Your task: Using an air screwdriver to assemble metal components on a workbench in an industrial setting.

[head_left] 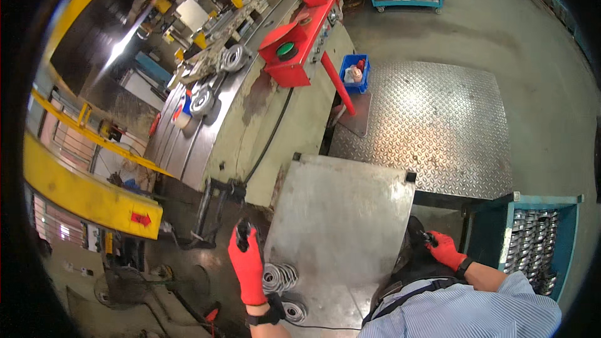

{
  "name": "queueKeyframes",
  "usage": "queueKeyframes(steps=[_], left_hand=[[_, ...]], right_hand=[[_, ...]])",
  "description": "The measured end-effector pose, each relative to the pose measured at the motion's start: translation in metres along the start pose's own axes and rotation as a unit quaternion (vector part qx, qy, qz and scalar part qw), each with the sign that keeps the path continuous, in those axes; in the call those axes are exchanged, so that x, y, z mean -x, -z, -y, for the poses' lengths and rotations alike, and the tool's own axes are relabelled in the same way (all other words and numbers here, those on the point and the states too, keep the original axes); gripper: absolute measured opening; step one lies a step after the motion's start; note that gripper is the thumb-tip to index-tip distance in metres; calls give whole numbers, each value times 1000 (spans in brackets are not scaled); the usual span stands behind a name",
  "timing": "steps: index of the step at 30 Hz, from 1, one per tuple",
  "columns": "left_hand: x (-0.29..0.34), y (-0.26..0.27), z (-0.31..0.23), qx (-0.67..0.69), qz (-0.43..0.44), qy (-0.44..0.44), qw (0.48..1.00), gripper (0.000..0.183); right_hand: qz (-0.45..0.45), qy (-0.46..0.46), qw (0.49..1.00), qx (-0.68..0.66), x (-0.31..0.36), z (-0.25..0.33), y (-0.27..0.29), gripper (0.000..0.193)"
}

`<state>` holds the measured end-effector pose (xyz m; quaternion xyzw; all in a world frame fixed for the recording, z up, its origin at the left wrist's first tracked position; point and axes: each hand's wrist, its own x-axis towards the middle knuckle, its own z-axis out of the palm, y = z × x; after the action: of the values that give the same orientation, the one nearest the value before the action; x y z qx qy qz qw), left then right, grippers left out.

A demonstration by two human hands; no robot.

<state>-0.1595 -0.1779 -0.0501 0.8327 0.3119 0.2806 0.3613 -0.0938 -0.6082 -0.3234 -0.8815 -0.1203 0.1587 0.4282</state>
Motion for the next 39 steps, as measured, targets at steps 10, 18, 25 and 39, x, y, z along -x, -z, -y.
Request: queueKeyframes(steps=[10, 18, 25, 39], left_hand=[[-221, -79, -74, 43, -43, 58, 996, 28], [-373, -103, -21, -323, -159, -106, 927, 62], [-425, -121, -10, -540, -133, -60, 829, 77], [-383, -127, -26, -538, -124, -187, 812, 79]], right_hand=[[-88, -42, 995, 6, -69, -70, 76, 32], [-142, -120, 983, -1, -87, -104, 118, 30], [-88, -218, 971, -52, -100, -29, 174, 42], [-143, -124, 981, 47, -106, -89, 129, 22]])
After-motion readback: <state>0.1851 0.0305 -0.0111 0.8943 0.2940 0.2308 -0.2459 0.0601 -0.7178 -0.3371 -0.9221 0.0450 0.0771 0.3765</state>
